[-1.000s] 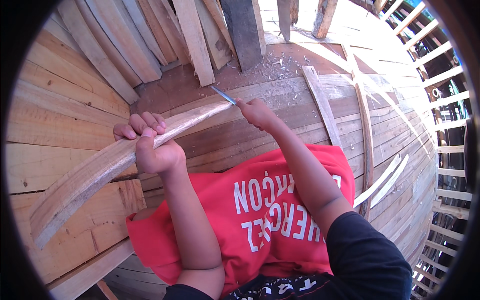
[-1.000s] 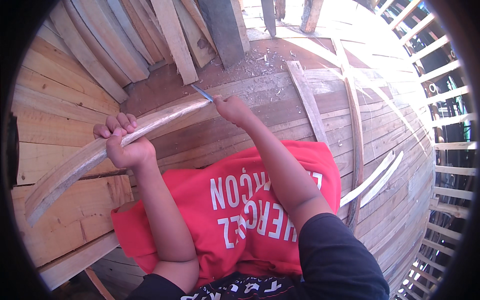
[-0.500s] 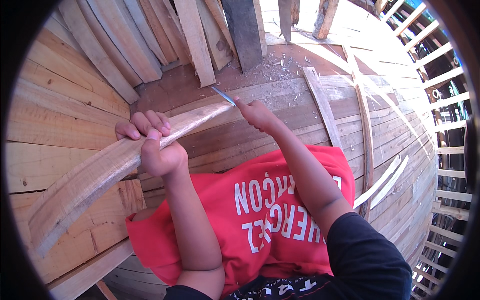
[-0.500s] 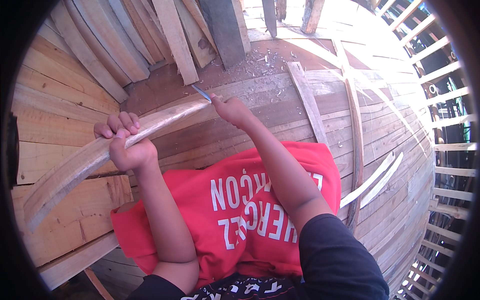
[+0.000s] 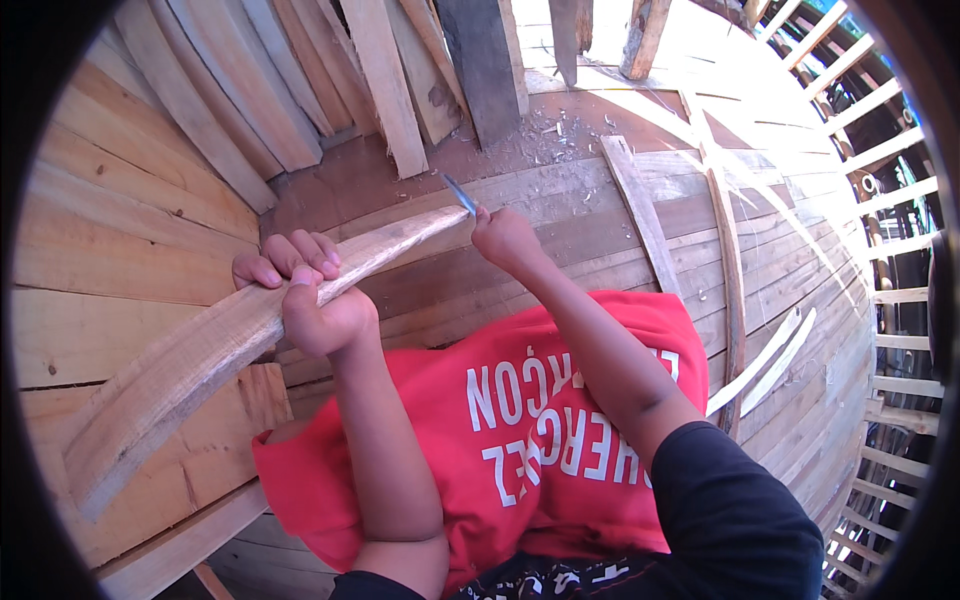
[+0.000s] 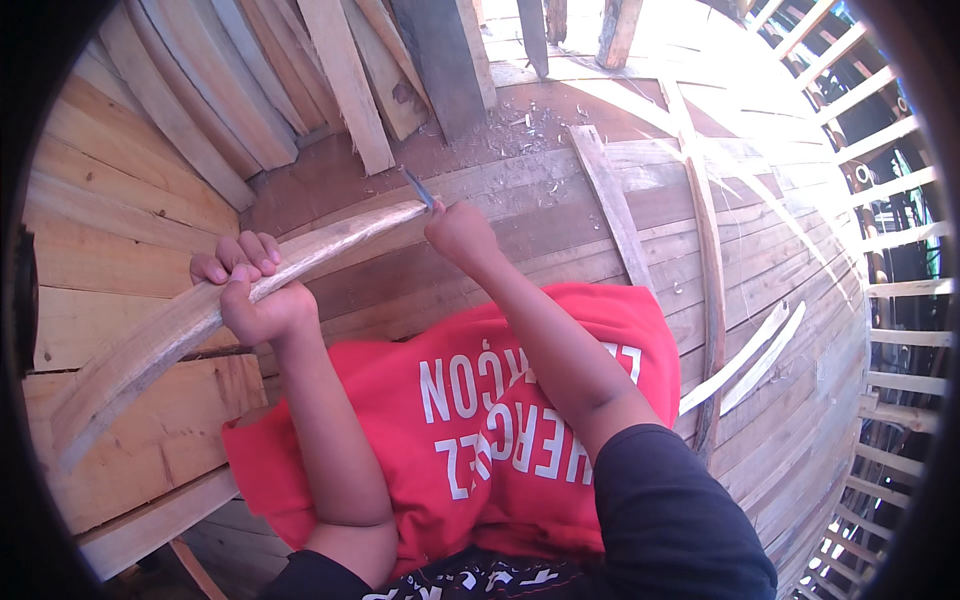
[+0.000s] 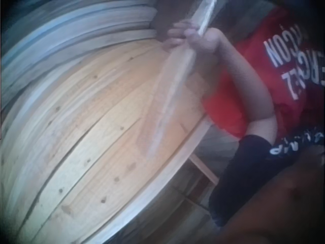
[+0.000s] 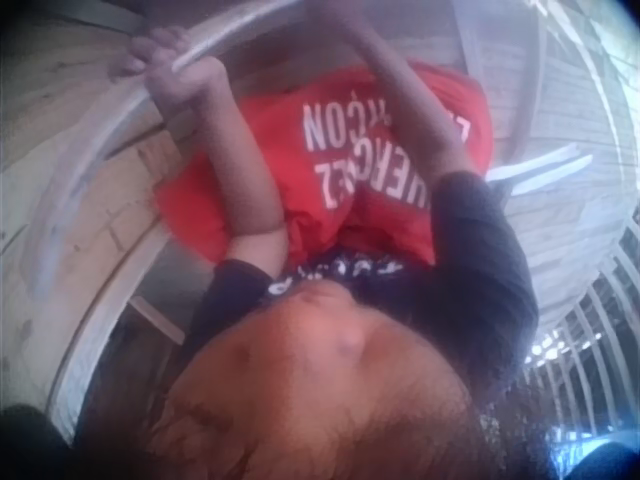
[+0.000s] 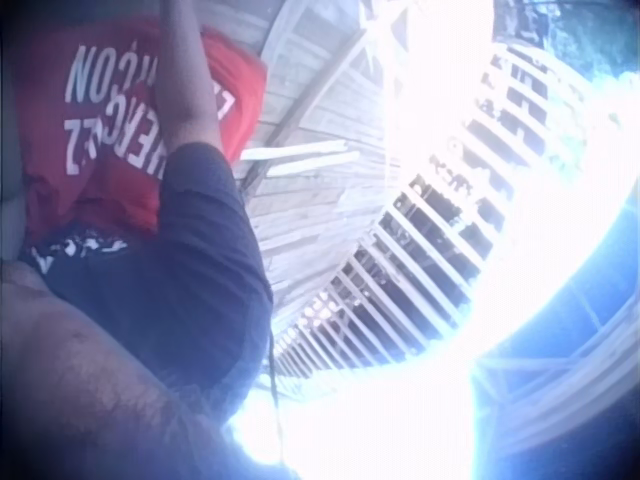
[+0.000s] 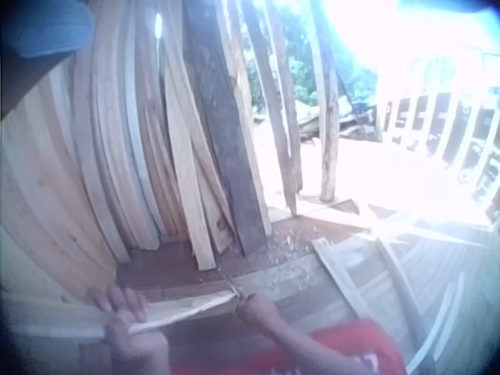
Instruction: The person is sitting on the floor of a wooden structure, carving a long, thin piece of wood with a knife. They hold the wood in their left hand and use the knife in their right hand to shave off thin strips, gradually shaping the wood into a tapered point.
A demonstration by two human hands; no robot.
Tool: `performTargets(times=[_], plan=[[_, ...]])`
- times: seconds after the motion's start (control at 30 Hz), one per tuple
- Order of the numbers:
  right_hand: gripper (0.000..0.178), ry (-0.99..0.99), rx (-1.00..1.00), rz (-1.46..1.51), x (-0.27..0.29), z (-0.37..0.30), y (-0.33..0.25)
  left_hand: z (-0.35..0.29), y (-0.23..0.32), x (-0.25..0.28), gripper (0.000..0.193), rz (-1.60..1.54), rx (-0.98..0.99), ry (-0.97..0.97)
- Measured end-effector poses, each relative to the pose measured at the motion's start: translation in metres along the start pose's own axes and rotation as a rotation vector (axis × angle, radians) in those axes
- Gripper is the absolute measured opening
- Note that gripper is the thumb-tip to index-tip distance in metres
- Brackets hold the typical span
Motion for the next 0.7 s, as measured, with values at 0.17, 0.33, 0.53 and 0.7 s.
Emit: performTargets(times=[0.17, 0.33, 0.53, 0.7], plan=[[0.054, -0.043, 0.009, 0.067, 0.006, -0.013, -0.011, 0.0, 0.001, 0.0, 0.025, -0.006, -0.01, 0.018], [0.054, -0.05, 0.058, 0.047, -0.003, -0.016, -0.015, -0.001, 0.003, -0.001, 0.023, -0.018, -0.032, -0.021], [0.056, -0.047, 0.075, 0.004, -0.012, -0.019, -0.02, -0.002, 0.005, 0.0, 0.022, -0.012, -0.061, 0.01], [0.054, -0.094, -0.021, 0.116, -0.005, -0.026, -0.023, 0.002, 0.004, 0.004, 0.021, -0.017, -0.061, 0.019]])
Point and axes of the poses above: each hand's wrist, its own z-axis towards the middle knuckle, its own x-axis out of the back of the hand, y = z × x, the point moved 5 cm from there along z, towards the middle knuckle, and after that the axes turned 5 degrees about -x, right-handed, at the moved point
